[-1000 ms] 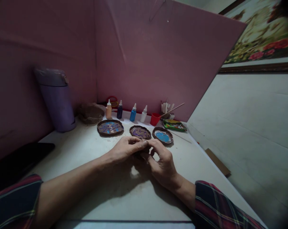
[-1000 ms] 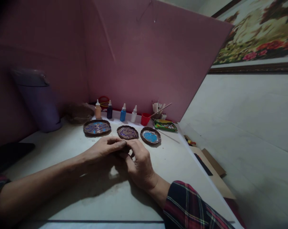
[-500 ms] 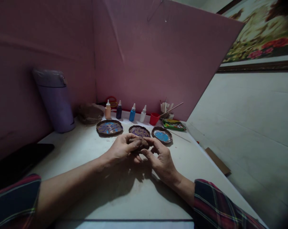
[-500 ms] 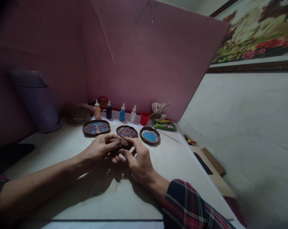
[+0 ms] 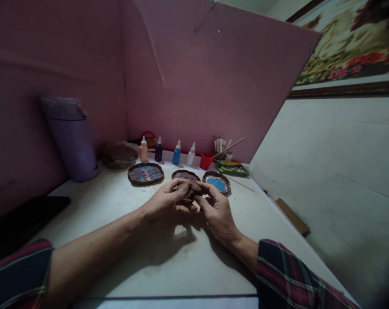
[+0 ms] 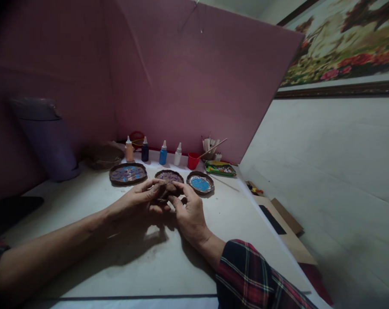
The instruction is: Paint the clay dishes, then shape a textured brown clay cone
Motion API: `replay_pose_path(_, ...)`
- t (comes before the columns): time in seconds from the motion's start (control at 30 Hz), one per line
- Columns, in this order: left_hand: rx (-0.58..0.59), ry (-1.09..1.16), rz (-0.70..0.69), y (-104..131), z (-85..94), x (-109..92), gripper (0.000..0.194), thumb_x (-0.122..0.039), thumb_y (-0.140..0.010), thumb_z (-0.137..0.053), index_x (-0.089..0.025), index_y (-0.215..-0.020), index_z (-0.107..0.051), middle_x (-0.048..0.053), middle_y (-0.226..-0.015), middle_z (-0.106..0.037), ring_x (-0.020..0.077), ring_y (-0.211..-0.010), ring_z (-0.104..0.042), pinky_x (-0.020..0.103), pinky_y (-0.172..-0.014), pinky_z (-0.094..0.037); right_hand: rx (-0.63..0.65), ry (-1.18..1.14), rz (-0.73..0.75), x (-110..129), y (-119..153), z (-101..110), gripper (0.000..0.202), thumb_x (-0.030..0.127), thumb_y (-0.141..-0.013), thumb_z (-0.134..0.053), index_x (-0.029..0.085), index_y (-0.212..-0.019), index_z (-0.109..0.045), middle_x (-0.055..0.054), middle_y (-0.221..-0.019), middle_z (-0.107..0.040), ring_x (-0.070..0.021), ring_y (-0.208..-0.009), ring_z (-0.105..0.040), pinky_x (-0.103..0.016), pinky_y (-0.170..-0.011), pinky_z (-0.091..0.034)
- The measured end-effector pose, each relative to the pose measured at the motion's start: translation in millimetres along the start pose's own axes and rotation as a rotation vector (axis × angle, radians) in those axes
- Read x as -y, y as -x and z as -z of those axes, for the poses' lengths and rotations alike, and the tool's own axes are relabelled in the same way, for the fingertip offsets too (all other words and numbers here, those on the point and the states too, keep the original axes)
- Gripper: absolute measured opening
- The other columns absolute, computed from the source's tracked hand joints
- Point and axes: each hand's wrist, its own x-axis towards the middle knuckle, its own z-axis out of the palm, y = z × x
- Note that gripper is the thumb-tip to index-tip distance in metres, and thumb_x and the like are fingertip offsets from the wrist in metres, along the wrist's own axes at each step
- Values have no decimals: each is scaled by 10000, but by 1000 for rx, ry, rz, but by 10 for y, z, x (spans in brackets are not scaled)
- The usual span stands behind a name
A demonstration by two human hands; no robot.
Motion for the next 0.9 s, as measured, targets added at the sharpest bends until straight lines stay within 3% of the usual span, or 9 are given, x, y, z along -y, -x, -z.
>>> replay_pose_path(0.1, -32, -216, -25, -9, 22, -7, 396, -454, -754, -669, -169, -1000, -545, 47, -861, -629, 118, -528, -604, 254, -477, -494, -1, 83, 114, 27, 17, 3, 253, 182, -826, -580, 220, -1076, -595, -36, -964, -635, -171, -849, -587, -284, -695, -470)
replay_pose_path(0.2, -99, -476, -64, -6, 25, -5, 381, -450, -721, -695, -137, -893, -563, 16, -722, -613, 102, -441, -555, 230, -407, -454, 7, 159, 252, 60, 43, 3, 233, 147, -815, -585, 205, -1041, -594, -32, -905, -613, -157, -799, -566, -274, -660, -458)
replay_pose_path(0.37, -195, -550, -93, 17, -15, -5, 259, -301, -670, -742, -132, -774, -574, -16, -636, -600, 117, -527, -585, 224, -492, -483, 33, 188, 366, 68, 43, 0, 167, 168, -825, -602, 188, -991, -595, -27, -852, -602, -137, -729, -542, -256, -607, -450)
replay_pose_path(0.5, -203, -456, -134, -6, -6, -3, 219, -272, -686, -735, -117, -799, -628, 13, -720, -646, 108, -640, -599, 201, -578, -484, 26, 159, 313, 55, 24, 5, 209, 141, -810, -605, 178, -1016, -594, -30, -872, -599, -138, -751, -550, -255, -624, -459)
replay_pose_path(0.67, -188, -241, -56, -31, 34, 1, 349, -326, -674, -757, -123, -934, -645, 63, -862, -682, 168, -690, -646, 330, -635, -554, 12, 122, 173, 36, 20, 16, 315, 217, -818, -616, 163, -1124, -566, -61, -954, -632, -173, -837, -588, -283, -672, -476)
replay_pose_path(0.8, -189, -211, -77, -3, 23, -21, 389, -310, -641, -789, -100, -932, -637, 68, -832, -664, 192, -707, -645, 406, -656, -571, 47, 54, 103, 43, 23, 27, 273, 314, -900, -512, 166, -1121, -573, -78, -1003, -647, -190, -905, -601, -312, -758, -482)
replay_pose_path(0.9, -198, -240, -77, 6, 13, -8, 386, -312, -639, -788, -99, -918, -628, 50, -785, -648, 182, -656, -632, 405, -613, -572, 105, 0, 83, 60, 32, 33, 300, 367, -917, -478, 176, -1129, -573, -76, -1012, -650, -184, -876, -609, -301, -734, -488)
